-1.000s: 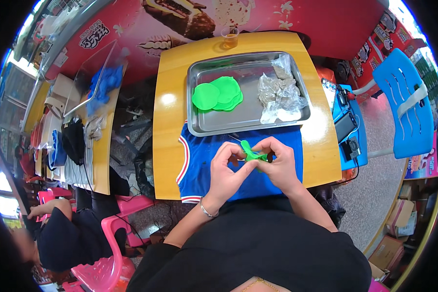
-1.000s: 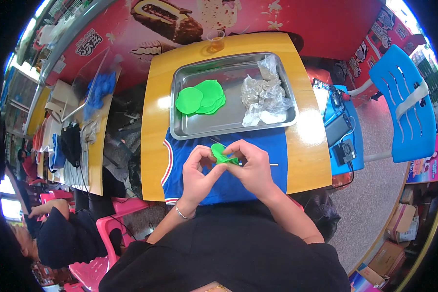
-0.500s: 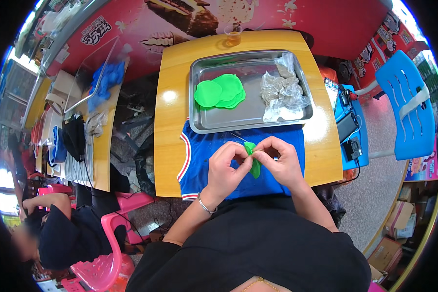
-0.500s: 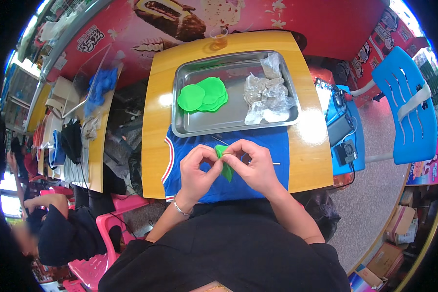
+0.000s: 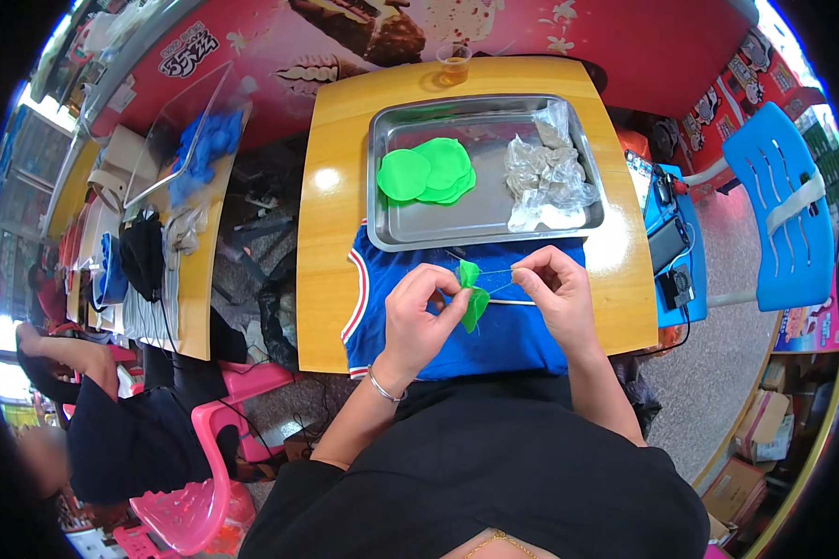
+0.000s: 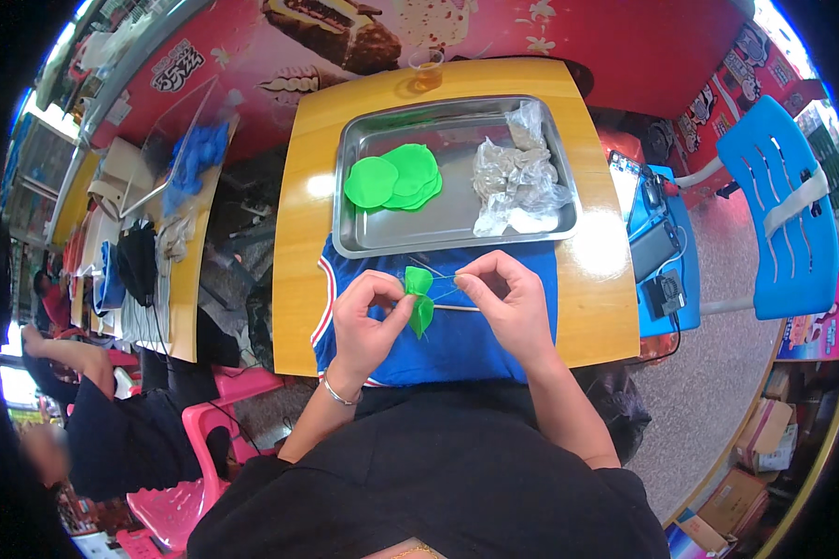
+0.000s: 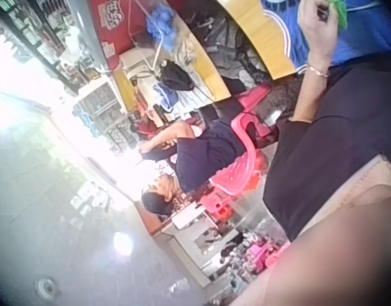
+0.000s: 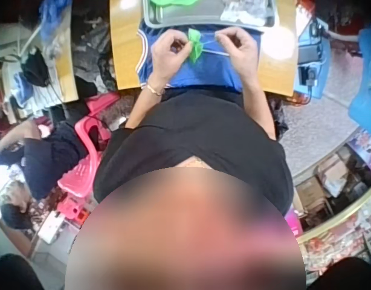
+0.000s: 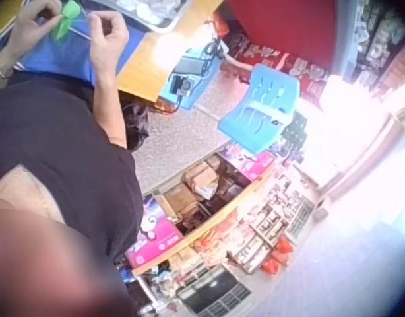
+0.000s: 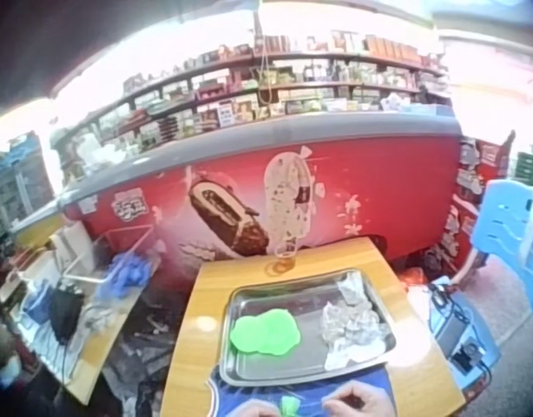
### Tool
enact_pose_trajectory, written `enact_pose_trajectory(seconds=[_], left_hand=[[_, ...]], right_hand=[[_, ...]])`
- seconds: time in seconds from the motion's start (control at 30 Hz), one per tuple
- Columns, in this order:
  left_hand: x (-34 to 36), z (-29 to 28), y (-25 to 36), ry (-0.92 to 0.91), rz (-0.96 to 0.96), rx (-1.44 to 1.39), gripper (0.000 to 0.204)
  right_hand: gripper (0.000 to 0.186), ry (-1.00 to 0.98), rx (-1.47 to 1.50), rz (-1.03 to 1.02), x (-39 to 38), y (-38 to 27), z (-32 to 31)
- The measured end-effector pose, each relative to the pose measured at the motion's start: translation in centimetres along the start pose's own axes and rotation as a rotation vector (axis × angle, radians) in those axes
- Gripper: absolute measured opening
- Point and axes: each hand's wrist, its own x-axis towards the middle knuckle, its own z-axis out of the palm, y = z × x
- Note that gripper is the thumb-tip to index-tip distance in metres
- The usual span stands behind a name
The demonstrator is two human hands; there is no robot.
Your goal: The recorder is kneading and shaping pieces of green clay on a table, occasionally using a wooden stick and placing them in plastic bags.
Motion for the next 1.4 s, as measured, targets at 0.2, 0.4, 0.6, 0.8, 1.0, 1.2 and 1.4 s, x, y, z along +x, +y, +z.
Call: enact_pose_trajectory(seconds=[0.2,0.4,0.6,0.8,1.0,1.2,1.4], left_hand=[[-0.3,-0.2,-0.5,0.019,0.014,-0.006,0.015],[-0.4,0.1,-0.5,0.082,-0.046,-0.086,0.019],[-0.3,0.6,-0.2,0.144,-0.078,-0.097,0.021],[-0.3,0.3,-0.5,0.173,-0.089,-0.104,0.02],[-0.4,0.2,-0.7,0.17,-0.104,-0.119,0.022],[-0.4,0.2,-0.9,0.173,-0.105,-0.108,0.023],[-0.6,0.9,-0.3,0.18,-0.086,-0.113,0.022]], right_hand=[[0.006,0.021,-0.046,-0.002,-0.1,-0.1,-0.4],[0.008,0.19,-0.009,-0.131,-0.6,-0.4,0.2],[0.028,-0.088,-0.352,-0.26,-1.9,-0.6,3.0],[0.018,-0.101,-0.349,-0.134,-1.8,-0.2,2.6],[0.012,-0.087,-0.265,-0.076,-1.3,-0.3,1.9],[0.012,-0.081,-0.299,-0.099,-1.1,0.0,1.4],[0.032,-0.031,-0.213,-0.114,-1.1,-0.1,2.0]])
